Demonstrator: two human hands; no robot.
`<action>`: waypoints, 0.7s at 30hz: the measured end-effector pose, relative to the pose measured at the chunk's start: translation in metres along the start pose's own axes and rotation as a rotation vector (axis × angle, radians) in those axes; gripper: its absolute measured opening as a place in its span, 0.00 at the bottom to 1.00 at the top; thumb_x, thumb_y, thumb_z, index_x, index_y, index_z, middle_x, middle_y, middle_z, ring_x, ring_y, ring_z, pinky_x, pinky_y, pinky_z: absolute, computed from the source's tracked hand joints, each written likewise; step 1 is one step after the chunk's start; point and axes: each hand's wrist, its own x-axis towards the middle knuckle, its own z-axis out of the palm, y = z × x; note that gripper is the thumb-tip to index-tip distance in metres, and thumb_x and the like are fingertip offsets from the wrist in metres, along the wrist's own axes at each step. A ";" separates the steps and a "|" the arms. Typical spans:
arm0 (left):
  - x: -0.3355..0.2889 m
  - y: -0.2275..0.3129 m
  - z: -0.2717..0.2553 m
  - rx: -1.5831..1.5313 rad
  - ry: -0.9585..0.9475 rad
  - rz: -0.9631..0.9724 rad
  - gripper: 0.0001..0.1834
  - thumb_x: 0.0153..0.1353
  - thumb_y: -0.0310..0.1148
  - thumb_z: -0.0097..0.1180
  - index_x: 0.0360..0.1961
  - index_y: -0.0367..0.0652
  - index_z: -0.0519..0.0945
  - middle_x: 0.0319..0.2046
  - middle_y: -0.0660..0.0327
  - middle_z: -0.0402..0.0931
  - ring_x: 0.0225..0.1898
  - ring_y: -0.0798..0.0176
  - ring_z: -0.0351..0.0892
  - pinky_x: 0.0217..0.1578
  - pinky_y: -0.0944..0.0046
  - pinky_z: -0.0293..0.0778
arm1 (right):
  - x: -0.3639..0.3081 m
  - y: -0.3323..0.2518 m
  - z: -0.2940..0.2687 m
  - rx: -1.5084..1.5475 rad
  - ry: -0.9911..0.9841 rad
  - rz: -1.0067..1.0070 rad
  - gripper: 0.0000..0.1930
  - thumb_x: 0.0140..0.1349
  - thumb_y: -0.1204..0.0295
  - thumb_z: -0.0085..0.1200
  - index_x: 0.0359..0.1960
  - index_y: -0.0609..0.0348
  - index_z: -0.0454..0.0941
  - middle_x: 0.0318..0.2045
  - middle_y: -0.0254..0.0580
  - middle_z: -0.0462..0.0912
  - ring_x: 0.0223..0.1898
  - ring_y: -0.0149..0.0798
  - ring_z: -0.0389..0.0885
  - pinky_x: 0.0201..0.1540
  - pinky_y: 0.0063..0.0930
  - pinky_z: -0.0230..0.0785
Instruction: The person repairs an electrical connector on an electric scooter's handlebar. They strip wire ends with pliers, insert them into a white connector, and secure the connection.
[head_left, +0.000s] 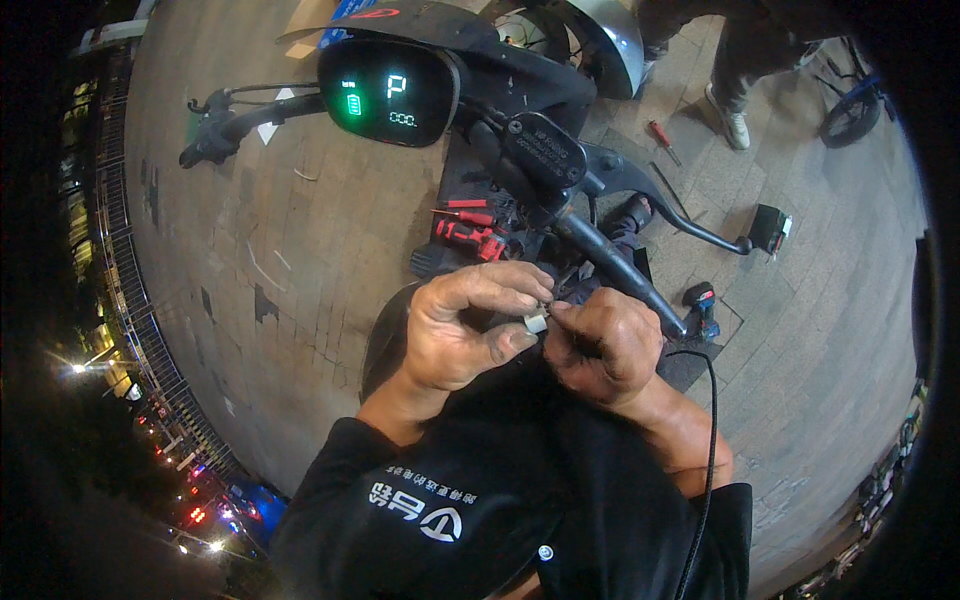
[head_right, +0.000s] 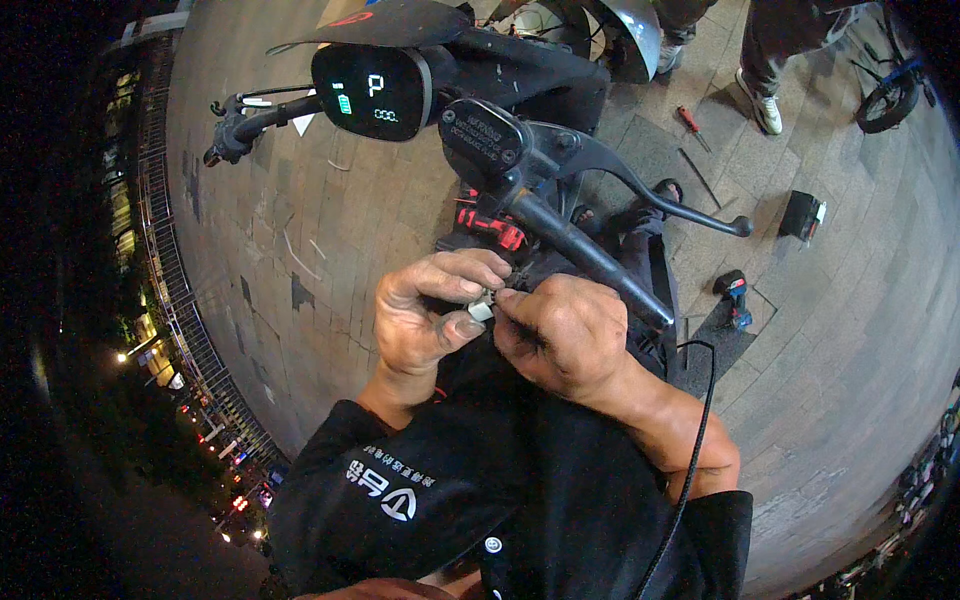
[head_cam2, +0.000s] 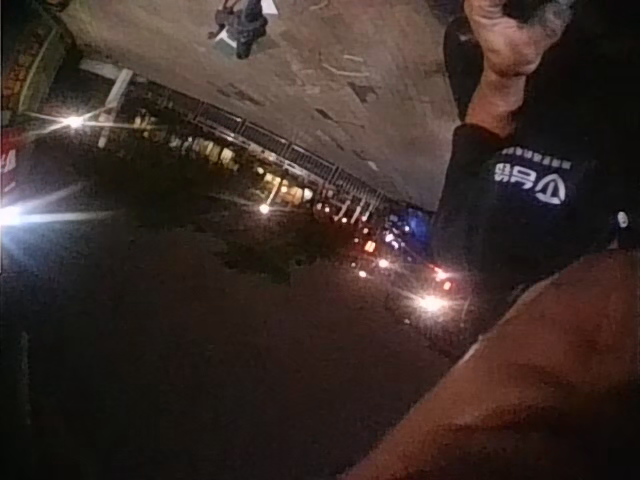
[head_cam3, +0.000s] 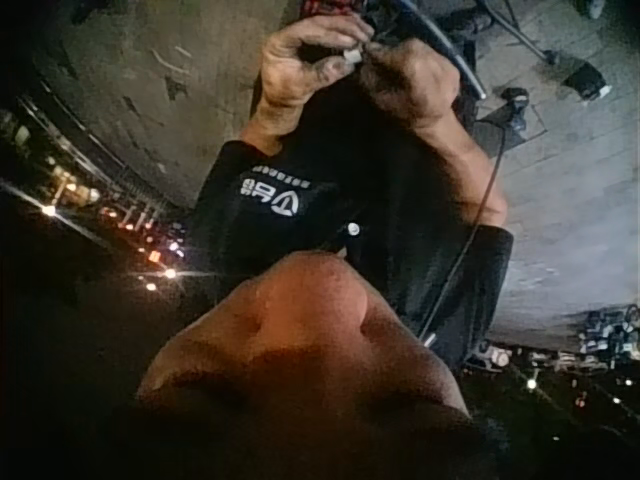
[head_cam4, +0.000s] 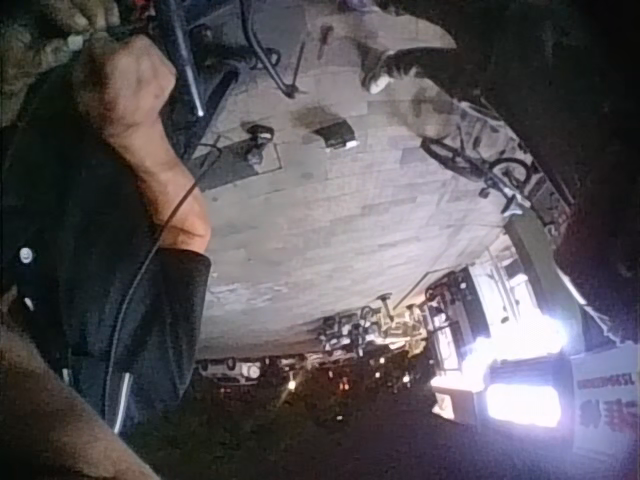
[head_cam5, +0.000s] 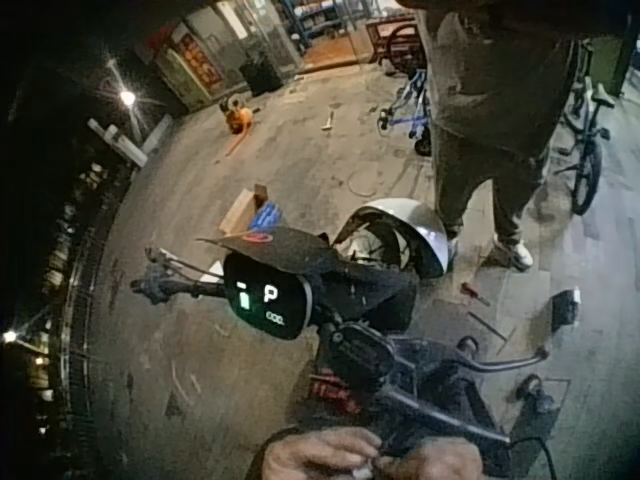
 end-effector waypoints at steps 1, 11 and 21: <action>0.000 0.000 0.000 0.016 0.004 0.002 0.13 0.50 0.26 0.67 0.37 0.35 0.80 0.41 0.49 0.78 0.49 0.56 0.77 0.50 0.61 0.73 | 0.001 -0.001 -0.001 0.005 -0.014 0.019 0.14 0.40 0.82 0.63 0.31 0.59 0.76 0.18 0.37 0.73 0.16 0.38 0.73 0.18 0.28 0.64; 0.007 -0.013 -0.006 0.068 0.022 0.061 0.13 0.55 0.29 0.64 0.39 0.35 0.78 0.41 0.51 0.78 0.43 0.61 0.78 0.47 0.63 0.73 | 0.021 -0.020 -0.009 0.117 -0.088 0.437 0.07 0.48 0.80 0.62 0.29 0.62 0.77 0.18 0.39 0.74 0.15 0.34 0.71 0.18 0.26 0.62; 0.011 -0.006 0.000 0.079 0.055 -0.018 0.11 0.60 0.25 0.57 0.43 0.33 0.79 0.38 0.62 0.79 0.40 0.71 0.76 0.46 0.71 0.71 | 0.019 -0.022 -0.005 0.291 -0.013 0.804 0.06 0.57 0.72 0.57 0.28 0.63 0.77 0.13 0.28 0.71 0.16 0.20 0.64 0.19 0.19 0.57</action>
